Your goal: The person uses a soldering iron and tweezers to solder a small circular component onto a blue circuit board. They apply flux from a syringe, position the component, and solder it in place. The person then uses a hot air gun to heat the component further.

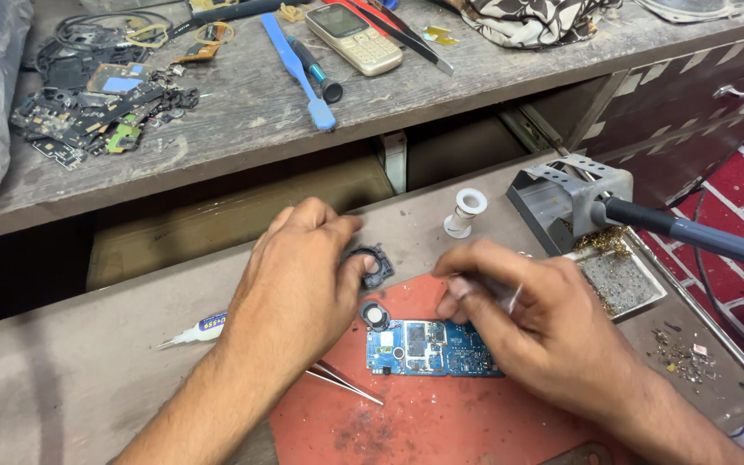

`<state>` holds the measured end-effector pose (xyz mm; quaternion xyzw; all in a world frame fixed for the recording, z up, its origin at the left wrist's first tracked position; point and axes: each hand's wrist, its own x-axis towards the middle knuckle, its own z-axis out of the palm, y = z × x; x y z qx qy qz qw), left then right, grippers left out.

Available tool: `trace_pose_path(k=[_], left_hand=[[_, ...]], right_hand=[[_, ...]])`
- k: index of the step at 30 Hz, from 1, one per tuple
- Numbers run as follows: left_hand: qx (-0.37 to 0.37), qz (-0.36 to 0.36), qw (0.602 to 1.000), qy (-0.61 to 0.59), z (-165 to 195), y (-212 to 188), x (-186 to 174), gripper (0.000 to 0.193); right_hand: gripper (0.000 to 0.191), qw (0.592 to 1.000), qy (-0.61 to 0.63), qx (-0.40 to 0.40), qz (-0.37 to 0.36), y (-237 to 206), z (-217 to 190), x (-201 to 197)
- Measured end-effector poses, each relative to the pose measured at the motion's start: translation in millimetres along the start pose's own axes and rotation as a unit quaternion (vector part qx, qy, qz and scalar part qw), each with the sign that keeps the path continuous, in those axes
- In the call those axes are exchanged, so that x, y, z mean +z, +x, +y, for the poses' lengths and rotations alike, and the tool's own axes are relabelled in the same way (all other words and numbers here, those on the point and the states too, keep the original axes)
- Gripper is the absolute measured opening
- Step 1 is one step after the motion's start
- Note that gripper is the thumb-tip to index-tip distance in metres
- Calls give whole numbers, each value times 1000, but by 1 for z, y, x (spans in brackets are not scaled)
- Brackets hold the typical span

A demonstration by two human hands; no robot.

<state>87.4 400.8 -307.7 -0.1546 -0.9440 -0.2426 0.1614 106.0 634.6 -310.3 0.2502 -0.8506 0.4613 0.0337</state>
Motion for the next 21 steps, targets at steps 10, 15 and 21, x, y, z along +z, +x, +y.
trace_pose_path(k=[10,15,21], left_hand=[[-14,-21,1000,-10,5,-7,-3,33],[-32,-46,998,24,8,-3,2,41],[-18,-15,999,-22,16,2,4,18]], right_hand=[[38,982,-141,-37,-118,-9,-2,-3],[37,972,-191,12,-135,-9,-1,0],[43,982,-157,-24,-99,-12,0,-2]])
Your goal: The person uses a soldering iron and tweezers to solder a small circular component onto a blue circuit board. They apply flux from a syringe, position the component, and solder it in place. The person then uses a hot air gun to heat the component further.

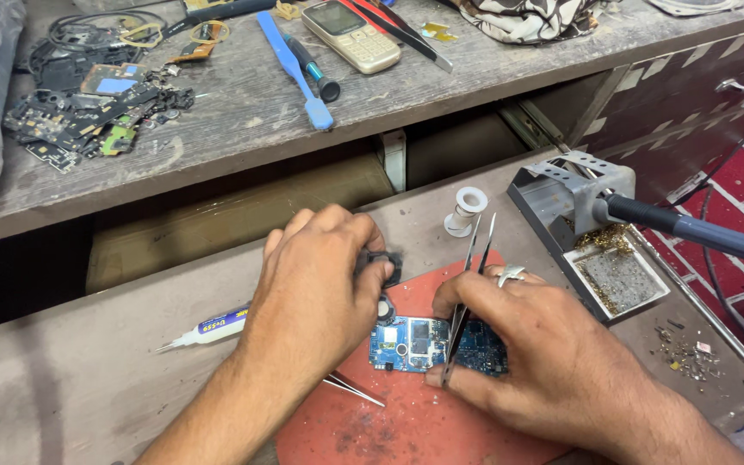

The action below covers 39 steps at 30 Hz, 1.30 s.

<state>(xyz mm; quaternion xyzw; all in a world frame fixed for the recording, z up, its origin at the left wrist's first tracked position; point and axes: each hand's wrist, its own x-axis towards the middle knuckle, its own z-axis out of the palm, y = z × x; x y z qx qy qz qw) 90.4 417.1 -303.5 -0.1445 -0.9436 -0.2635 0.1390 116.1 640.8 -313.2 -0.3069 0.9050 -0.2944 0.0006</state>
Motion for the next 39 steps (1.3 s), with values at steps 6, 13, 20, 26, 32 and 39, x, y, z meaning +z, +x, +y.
trace_pose_path(k=[6,13,20,26,32,39], left_hand=[[15,37,987,-157,10,0,-8,9],[-65,-2,981,-183,15,-4,-12,18],[-96,-50,970,-219,17,-9,-7,43],[-63,-54,951,-298,26,-13,6,29],[34,9,985,-166,32,-22,8,43],[-17,-122,992,32,47,-34,17,101]], right_hand=[[47,999,-25,4,-21,-1,4,-4],[61,987,-10,161,18,-4,-3,0],[67,970,8,238,53,-4,-15,-6],[42,967,177,3,185,-1,-7,-14],[28,961,161,112,194,5,6,-15],[23,973,18,121,197,7,8,-16]])
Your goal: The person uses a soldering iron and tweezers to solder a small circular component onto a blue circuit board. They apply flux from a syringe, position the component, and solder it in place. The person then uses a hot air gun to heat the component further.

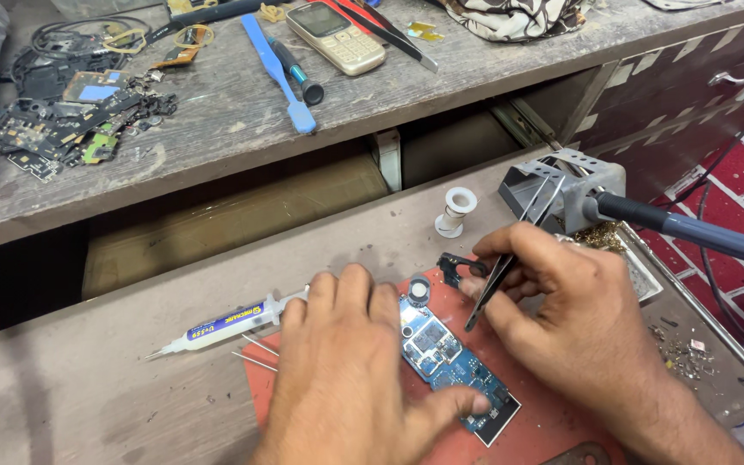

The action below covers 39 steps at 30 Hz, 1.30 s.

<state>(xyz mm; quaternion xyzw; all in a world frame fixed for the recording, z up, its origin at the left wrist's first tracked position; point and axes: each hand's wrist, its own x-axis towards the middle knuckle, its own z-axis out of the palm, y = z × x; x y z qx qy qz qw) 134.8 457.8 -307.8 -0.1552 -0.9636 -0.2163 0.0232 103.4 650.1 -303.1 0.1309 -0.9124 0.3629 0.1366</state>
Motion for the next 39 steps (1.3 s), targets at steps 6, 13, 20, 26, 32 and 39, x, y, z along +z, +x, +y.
trace_pose_path(k=[6,13,20,26,32,39], left_hand=[[-44,-41,998,-11,6,5,4,102],[-69,-34,994,-81,4,8,0,96],[-121,-62,974,-180,-2,8,5,80],[-153,-55,916,-367,-4,9,8,55],[-142,-21,901,-410,-15,8,5,57],[-120,-49,905,-406,-33,3,9,57]], right_hand=[[29,999,-41,22,-14,-2,1,1],[25,998,-2,62,-15,-2,9,1],[22,981,-59,161,-88,-3,9,-3],[29,983,-118,114,-78,-4,5,-8],[22,995,-68,75,-11,-8,5,-8],[28,979,203,-8,-36,-2,13,7]])
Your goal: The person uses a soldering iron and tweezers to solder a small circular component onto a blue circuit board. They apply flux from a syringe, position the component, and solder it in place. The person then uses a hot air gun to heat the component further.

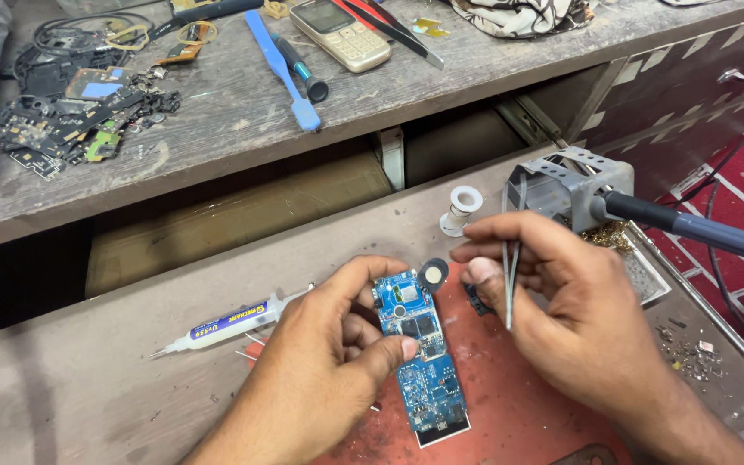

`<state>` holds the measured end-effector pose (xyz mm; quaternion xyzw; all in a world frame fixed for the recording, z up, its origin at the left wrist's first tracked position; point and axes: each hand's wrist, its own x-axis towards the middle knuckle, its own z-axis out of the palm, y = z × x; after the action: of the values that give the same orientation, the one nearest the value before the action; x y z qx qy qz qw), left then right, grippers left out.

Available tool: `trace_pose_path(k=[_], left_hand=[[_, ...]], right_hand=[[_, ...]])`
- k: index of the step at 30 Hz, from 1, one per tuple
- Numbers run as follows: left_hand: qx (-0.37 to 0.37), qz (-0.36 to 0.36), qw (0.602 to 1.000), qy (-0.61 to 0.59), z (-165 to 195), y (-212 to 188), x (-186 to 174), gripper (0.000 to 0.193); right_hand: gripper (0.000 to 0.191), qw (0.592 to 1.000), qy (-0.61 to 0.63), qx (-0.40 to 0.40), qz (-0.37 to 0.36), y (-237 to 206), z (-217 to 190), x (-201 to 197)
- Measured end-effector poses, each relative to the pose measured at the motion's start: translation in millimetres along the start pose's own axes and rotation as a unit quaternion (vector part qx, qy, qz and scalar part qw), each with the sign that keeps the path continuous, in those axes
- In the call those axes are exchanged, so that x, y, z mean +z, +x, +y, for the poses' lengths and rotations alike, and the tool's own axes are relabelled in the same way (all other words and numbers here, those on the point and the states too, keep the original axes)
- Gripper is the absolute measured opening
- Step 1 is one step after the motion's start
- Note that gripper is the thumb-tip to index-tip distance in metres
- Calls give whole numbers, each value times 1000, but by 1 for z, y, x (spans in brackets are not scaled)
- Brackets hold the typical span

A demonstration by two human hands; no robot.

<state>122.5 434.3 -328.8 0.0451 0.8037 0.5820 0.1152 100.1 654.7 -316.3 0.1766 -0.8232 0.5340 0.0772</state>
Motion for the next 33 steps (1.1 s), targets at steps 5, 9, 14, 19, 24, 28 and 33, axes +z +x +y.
trace_pose_path(k=[5,9,14,19,24,28,33], left_hand=[[7,-7,1000,-17,-6,1,-1,57],[7,5,1000,-14,-6,3,-2,58],[28,4,999,-29,1,3,-3,54],[-29,14,999,-15,10,1,-5,56],[-26,12,999,-23,15,2,-5,56],[-38,10,999,-25,11,4,-3,57],[-21,-16,999,-32,6,5,-3,56]], right_hand=[[32,996,55,58,-27,5,9,13],[35,982,177,54,-34,7,8,17],[42,984,153,80,-40,12,7,15],[45,983,169,60,-43,13,11,16],[46,980,185,61,-42,14,14,13],[44,981,178,64,-45,14,13,12],[36,982,175,23,-63,17,9,14]])
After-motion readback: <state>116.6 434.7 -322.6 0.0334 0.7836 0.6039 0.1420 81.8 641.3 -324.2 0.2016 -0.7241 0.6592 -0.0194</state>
